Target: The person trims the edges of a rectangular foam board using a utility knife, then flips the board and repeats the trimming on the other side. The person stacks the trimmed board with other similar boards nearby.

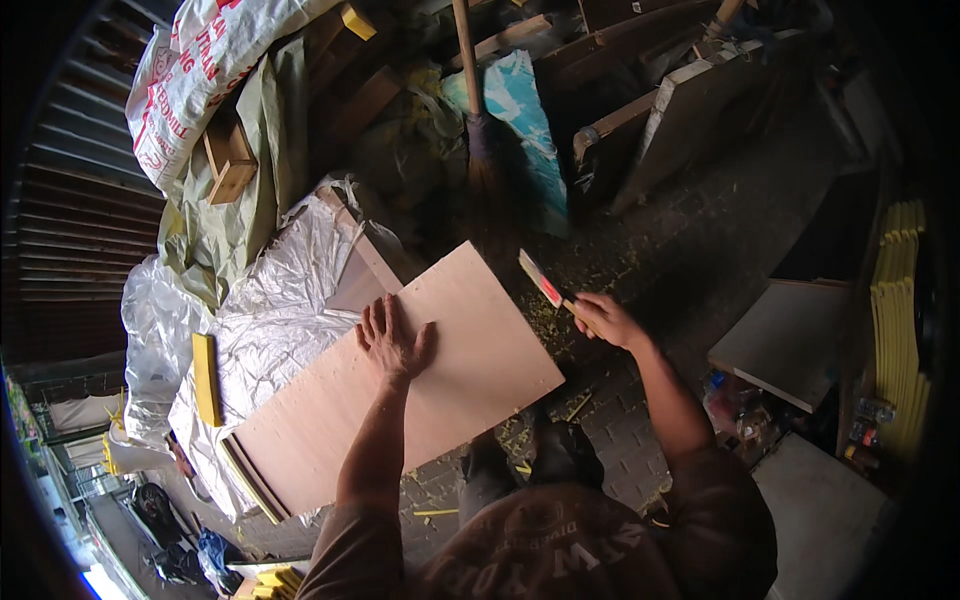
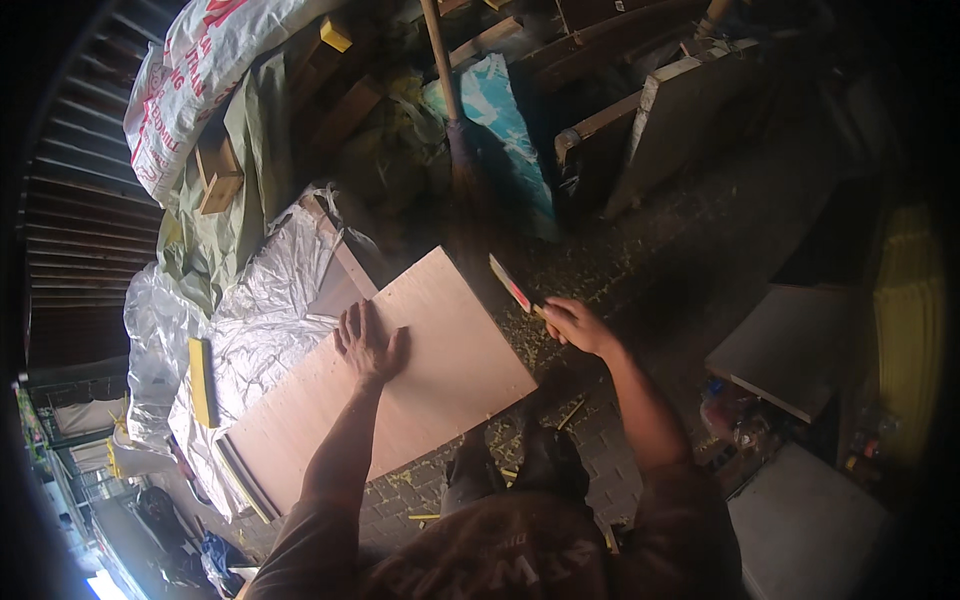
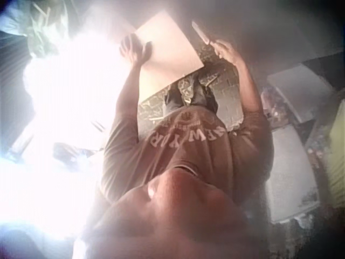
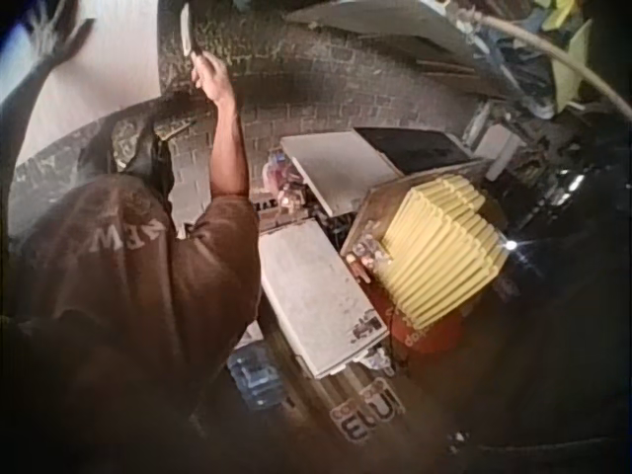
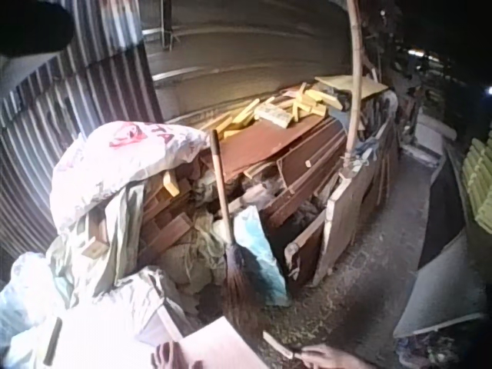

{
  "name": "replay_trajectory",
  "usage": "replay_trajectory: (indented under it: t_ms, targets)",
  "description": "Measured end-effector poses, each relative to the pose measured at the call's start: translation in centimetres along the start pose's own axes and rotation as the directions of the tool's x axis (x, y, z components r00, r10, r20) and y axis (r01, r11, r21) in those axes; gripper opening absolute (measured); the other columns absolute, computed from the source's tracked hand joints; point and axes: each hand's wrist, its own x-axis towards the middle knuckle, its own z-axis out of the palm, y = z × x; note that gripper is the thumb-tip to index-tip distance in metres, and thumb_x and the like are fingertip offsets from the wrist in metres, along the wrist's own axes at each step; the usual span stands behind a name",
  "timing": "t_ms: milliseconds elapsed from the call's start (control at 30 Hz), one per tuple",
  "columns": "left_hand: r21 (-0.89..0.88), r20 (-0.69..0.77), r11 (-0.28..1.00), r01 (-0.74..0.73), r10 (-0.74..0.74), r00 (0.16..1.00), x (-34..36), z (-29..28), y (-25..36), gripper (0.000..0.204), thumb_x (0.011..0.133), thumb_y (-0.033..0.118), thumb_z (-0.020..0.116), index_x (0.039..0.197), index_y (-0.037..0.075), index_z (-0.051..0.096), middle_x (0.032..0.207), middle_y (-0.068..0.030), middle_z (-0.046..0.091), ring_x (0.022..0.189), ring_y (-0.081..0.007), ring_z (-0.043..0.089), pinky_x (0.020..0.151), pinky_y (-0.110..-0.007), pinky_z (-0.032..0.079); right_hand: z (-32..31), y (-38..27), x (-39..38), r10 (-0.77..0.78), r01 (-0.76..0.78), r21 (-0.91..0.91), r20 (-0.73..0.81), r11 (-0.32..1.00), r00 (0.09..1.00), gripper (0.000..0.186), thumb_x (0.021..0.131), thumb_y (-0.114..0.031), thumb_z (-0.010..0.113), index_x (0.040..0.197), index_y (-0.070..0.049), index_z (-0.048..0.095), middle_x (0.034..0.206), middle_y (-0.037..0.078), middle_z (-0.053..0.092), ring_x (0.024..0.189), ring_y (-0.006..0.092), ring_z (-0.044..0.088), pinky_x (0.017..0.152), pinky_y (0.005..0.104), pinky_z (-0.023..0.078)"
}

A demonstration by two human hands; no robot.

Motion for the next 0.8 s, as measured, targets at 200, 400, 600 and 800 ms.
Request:
replay_trajectory:
  t_ms: [200, 400, 600, 800]
  targets:
    - [-0.001, -0.008, 1.000, -0.029, 0.029, 1.000, 1.4, 1.3, 1.1, 0.091, 0.084, 0.063, 0.063, 0.154, 0.012, 0.036, 0.154, -0.0139, 0.038, 0.147, -0.0352, 0.026, 0.120, -0.057, 0.012, 5.6, 0.1, 5.1, -0.010, -0.010, -0.146, -0.135, 0.989, 0.991, 0.046, 0.105, -0.037, 0.055, 0.128, 0.003, 0.060, 0.072, 0.001, 0.060, 0.060, 0.0083, 0.054, 0.057, 0.0256, 0.046]
    - [-0.036, -0.018, 0.998, 0.046, -0.046, 0.999, 0.0, -0.1, -0.4, 0.089, 0.083, 0.059, 0.064, 0.154, 0.012, 0.036, 0.155, -0.0134, 0.036, 0.149, -0.0353, 0.023, 0.121, -0.056, 0.012, -0.2, -0.4, -18.1, 0.449, -0.441, -0.173, 0.006, 0.881, 0.894, 0.036, 0.104, -0.027, 0.054, 0.125, 0.001, 0.063, 0.081, 0.002, 0.064, 0.071, 0.0108, 0.060, 0.065, 0.0286, 0.049]
    - [-0.185, -0.060, 0.983, 0.019, -0.030, 0.998, 1.5, 1.7, 2.1, 0.093, 0.082, 0.064, 0.065, 0.156, 0.016, 0.035, 0.164, -0.0136, 0.026, 0.154, -0.0374, 0.012, 0.123, -0.056, 0.006, -4.7, 2.3, -29.4, 0.251, -0.385, -0.076, -0.639, 0.920, 0.727, 0.043, 0.102, -0.026, 0.057, 0.140, -0.007, 0.052, 0.077, 0.001, 0.057, 0.062, 0.0095, 0.053, 0.055, 0.0261, 0.045]
    - [-0.433, 0.053, 0.901, -0.012, 0.038, 0.998, -8.9, -2.8, 2.7, 0.078, 0.091, 0.053, 0.063, 0.154, 0.015, 0.039, 0.163, -0.0161, 0.028, 0.152, -0.0386, 0.016, 0.121, -0.056, 0.017, 7.3, 2.4, -18.8, 0.096, -0.159, -0.061, -0.573, 0.985, 0.814, 0.059, 0.099, -0.018, 0.059, 0.154, -0.010, 0.037, 0.075, 0.000, 0.054, 0.060, 0.0066, 0.050, 0.052, 0.0235, 0.042]
